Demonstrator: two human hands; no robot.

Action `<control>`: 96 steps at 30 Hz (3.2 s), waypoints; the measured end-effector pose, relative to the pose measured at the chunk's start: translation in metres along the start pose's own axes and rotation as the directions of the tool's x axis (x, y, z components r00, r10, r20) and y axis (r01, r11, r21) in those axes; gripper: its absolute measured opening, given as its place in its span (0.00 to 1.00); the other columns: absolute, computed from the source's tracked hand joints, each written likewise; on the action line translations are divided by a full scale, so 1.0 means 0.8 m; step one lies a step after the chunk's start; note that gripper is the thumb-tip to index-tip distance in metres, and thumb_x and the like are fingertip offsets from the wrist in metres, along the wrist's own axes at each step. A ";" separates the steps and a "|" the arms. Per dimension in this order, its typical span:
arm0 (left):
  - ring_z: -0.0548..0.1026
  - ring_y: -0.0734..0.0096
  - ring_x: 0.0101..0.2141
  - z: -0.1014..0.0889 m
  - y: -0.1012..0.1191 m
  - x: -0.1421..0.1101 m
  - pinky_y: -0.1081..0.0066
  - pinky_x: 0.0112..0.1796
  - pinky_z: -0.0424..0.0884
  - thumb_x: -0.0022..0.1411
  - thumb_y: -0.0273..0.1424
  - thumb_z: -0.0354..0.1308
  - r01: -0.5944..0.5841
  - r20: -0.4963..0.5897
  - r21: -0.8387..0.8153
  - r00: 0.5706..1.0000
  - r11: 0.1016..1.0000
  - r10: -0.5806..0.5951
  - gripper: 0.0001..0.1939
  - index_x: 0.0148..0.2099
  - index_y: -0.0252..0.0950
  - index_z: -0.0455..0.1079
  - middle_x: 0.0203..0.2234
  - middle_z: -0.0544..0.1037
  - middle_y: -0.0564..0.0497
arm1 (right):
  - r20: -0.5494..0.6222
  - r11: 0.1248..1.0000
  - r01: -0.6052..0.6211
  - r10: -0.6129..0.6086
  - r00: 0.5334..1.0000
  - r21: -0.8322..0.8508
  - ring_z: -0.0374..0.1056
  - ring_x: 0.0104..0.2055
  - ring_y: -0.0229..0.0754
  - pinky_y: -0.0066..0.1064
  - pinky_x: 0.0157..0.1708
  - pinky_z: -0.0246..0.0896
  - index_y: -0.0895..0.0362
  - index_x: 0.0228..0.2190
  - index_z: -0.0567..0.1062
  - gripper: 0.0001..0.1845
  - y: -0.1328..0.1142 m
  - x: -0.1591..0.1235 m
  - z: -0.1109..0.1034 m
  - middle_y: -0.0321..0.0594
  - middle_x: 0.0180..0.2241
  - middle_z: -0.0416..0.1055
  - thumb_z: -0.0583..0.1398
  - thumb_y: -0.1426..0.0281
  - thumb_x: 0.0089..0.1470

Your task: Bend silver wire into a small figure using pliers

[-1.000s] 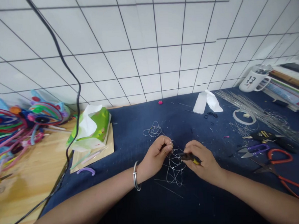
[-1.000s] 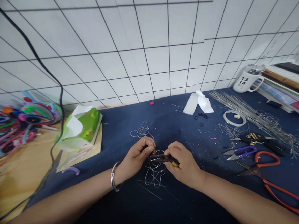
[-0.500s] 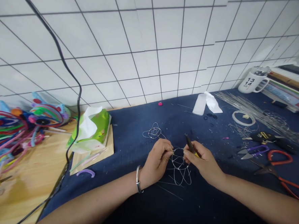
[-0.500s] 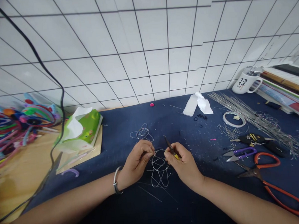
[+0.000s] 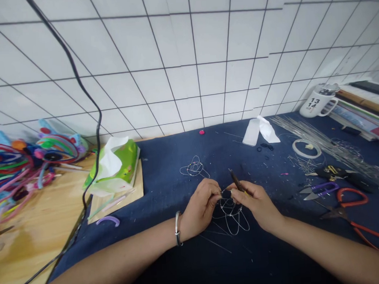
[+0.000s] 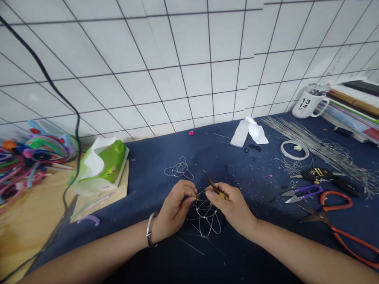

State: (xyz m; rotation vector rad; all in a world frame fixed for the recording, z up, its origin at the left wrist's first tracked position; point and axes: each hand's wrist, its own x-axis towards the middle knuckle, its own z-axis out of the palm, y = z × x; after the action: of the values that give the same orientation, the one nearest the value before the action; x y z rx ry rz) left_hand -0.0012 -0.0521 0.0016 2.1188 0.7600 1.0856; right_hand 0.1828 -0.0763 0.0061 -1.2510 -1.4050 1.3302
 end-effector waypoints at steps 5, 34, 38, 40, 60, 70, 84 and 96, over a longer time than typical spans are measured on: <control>0.65 0.69 0.37 0.001 -0.002 -0.001 0.66 0.39 0.64 0.60 0.20 0.46 -0.018 0.026 0.014 1.000 1.000 0.017 0.06 0.37 0.34 0.60 0.33 0.65 0.48 | 0.040 0.992 -0.050 0.046 0.998 0.118 0.60 0.26 0.34 0.29 0.30 0.55 0.57 0.26 0.69 0.14 -0.005 0.001 -0.001 0.34 0.23 0.63 0.54 0.60 0.52; 0.64 0.71 0.32 -0.003 0.000 0.002 0.67 0.36 0.64 0.63 0.26 0.46 0.175 -0.011 -0.129 0.984 0.976 -0.178 0.05 0.34 0.34 0.61 0.30 0.65 0.50 | 0.382 0.385 0.623 -0.539 0.751 -0.681 0.60 0.39 0.42 0.38 0.39 0.54 0.54 0.35 0.67 0.10 0.000 0.003 -0.020 0.40 0.35 0.66 0.54 0.74 0.48; 0.65 0.71 0.33 -0.002 -0.001 0.001 0.67 0.36 0.64 0.63 0.26 0.46 0.124 -0.036 -0.113 0.991 0.986 -0.129 0.05 0.34 0.35 0.61 0.30 0.66 0.49 | 0.252 0.633 0.540 -0.491 0.834 -0.555 0.61 0.36 0.40 0.35 0.37 0.56 0.53 0.33 0.67 0.08 -0.003 0.001 -0.017 0.38 0.33 0.67 0.55 0.74 0.47; 0.65 0.70 0.33 -0.001 -0.002 0.000 0.67 0.36 0.65 0.62 0.26 0.46 0.102 -0.065 -0.092 0.992 0.990 -0.108 0.05 0.34 0.35 0.61 0.31 0.66 0.49 | 0.171 0.759 0.438 -0.408 0.897 -0.483 0.62 0.34 0.38 0.33 0.35 0.57 0.53 0.31 0.67 0.05 -0.007 0.000 -0.013 0.37 0.31 0.66 0.54 0.71 0.49; 0.66 0.69 0.36 0.002 0.001 -0.005 0.65 0.38 0.65 0.61 0.23 0.47 0.004 -0.081 0.025 0.997 1.000 -0.002 0.04 0.36 0.35 0.60 0.33 0.66 0.48 | 0.071 0.962 -0.172 0.161 0.984 0.213 0.64 0.32 0.37 0.32 0.34 0.58 0.57 0.36 0.70 0.14 -0.006 0.003 -0.002 0.38 0.28 0.68 0.55 0.61 0.51; 0.66 0.69 0.36 -0.003 -0.001 -0.003 0.65 0.38 0.64 0.60 0.22 0.47 0.013 -0.065 0.011 0.998 1.000 -0.012 0.04 0.36 0.35 0.61 0.32 0.66 0.49 | 0.140 0.964 -0.184 0.158 0.977 0.192 0.64 0.37 0.38 0.35 0.41 0.56 0.56 0.34 0.70 0.11 -0.008 0.005 -0.015 0.39 0.32 0.68 0.57 0.62 0.50; 0.65 0.70 0.35 -0.004 0.001 0.001 0.65 0.38 0.63 0.62 0.24 0.46 0.138 -0.114 -0.080 0.983 0.987 -0.147 0.06 0.33 0.34 0.61 0.31 0.66 0.49 | 0.156 0.855 0.257 -0.208 0.966 -0.451 0.61 0.32 0.35 0.30 0.34 0.56 0.56 0.29 0.68 0.08 -0.015 0.003 -0.022 0.36 0.29 0.65 0.53 0.65 0.53; 0.69 0.72 0.32 0.001 0.010 0.001 0.66 0.39 0.64 0.63 0.26 0.45 0.234 -0.109 -0.304 0.954 0.923 -0.278 0.06 0.33 0.34 0.60 0.31 0.66 0.50 | 0.527 0.080 0.630 -0.472 0.707 -0.773 0.59 0.39 0.44 0.39 0.38 0.52 0.58 0.33 0.70 0.08 -0.006 -0.002 -0.021 0.42 0.32 0.66 0.53 0.72 0.50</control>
State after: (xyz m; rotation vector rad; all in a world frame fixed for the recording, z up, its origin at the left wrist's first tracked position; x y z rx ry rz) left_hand 0.0015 -0.0569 0.0074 1.6553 0.8655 1.1430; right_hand 0.1987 -0.0748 0.0127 -0.9782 -2.6039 -0.1322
